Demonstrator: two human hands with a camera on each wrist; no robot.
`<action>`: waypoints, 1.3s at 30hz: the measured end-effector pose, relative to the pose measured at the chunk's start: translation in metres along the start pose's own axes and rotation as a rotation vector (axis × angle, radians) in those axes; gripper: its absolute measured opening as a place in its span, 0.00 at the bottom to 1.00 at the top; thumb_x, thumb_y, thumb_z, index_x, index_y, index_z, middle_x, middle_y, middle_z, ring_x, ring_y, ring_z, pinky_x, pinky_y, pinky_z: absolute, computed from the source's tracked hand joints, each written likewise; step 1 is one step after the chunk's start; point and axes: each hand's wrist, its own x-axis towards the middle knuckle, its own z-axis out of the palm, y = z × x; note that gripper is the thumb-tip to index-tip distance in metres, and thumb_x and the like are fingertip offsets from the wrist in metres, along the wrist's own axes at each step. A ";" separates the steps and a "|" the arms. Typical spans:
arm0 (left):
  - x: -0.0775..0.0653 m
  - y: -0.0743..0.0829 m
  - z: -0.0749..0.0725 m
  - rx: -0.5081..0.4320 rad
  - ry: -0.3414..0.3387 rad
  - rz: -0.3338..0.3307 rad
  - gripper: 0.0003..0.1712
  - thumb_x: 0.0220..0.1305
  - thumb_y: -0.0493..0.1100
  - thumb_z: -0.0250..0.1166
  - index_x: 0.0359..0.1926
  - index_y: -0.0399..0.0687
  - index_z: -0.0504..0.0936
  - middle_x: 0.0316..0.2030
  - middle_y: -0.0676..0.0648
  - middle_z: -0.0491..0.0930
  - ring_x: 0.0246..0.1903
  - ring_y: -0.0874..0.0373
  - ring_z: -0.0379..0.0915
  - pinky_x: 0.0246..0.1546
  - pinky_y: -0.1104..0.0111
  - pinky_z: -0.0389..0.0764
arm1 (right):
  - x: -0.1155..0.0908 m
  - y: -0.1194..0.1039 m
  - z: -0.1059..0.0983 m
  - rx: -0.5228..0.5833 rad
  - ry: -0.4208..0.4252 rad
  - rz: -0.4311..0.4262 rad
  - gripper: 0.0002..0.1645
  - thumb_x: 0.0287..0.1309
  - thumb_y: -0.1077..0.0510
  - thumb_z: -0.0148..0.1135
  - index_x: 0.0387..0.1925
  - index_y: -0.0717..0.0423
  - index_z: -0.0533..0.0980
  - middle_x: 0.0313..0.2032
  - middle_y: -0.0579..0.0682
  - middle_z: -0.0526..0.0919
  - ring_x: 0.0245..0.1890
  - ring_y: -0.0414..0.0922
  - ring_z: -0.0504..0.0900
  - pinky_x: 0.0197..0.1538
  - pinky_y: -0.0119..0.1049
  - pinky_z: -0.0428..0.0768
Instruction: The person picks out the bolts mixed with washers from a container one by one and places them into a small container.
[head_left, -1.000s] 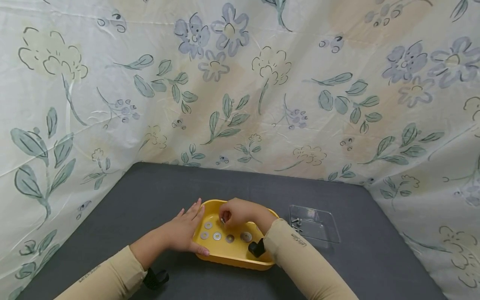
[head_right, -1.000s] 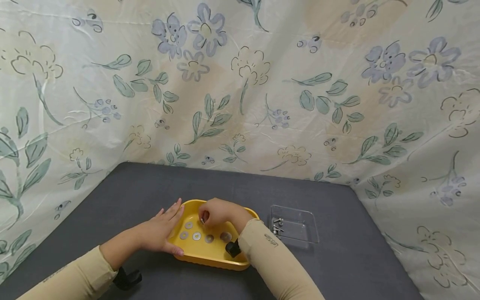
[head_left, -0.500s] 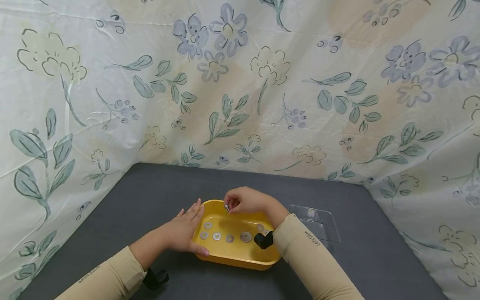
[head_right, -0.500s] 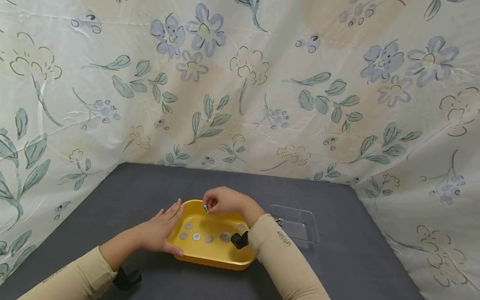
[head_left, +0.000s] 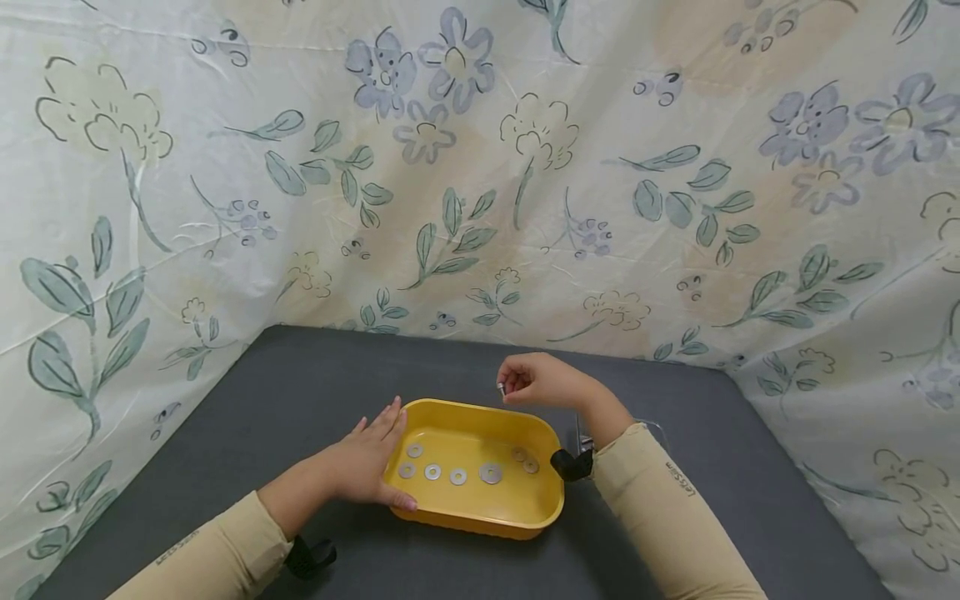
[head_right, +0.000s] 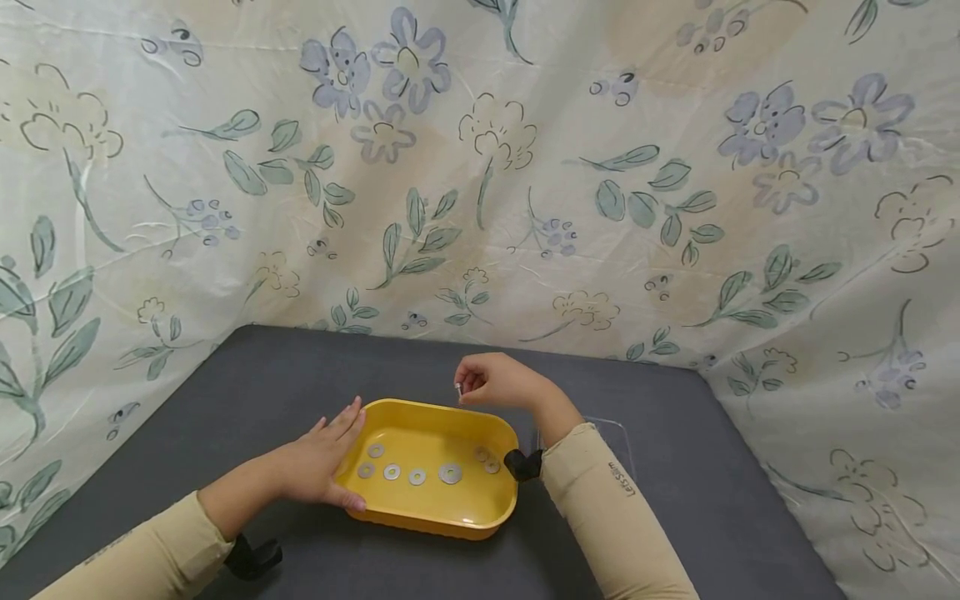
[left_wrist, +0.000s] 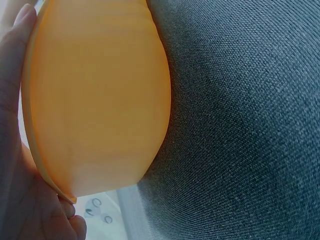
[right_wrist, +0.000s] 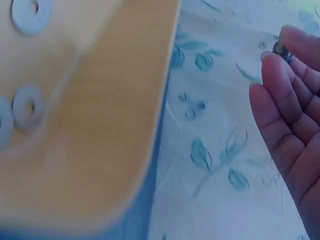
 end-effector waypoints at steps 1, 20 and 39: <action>0.000 0.000 0.000 0.000 0.003 0.002 0.74 0.33 0.82 0.57 0.70 0.38 0.41 0.70 0.41 0.31 0.69 0.49 0.32 0.64 0.48 0.43 | -0.004 0.002 -0.003 -0.003 0.014 0.015 0.11 0.53 0.58 0.65 0.38 0.55 0.75 0.30 0.45 0.77 0.30 0.43 0.76 0.36 0.34 0.77; 0.000 0.001 -0.001 -0.021 -0.003 0.009 0.75 0.33 0.82 0.57 0.70 0.38 0.41 0.70 0.41 0.31 0.69 0.49 0.32 0.64 0.47 0.43 | -0.084 0.059 -0.041 0.038 0.144 0.157 0.10 0.53 0.60 0.64 0.37 0.57 0.74 0.30 0.50 0.76 0.31 0.50 0.76 0.36 0.44 0.78; 0.001 0.000 -0.001 -0.004 0.013 -0.001 0.76 0.31 0.83 0.56 0.70 0.38 0.41 0.71 0.41 0.32 0.70 0.49 0.32 0.64 0.47 0.44 | -0.120 0.088 -0.036 0.007 0.131 0.240 0.11 0.54 0.58 0.64 0.37 0.58 0.74 0.30 0.49 0.76 0.30 0.45 0.75 0.33 0.38 0.76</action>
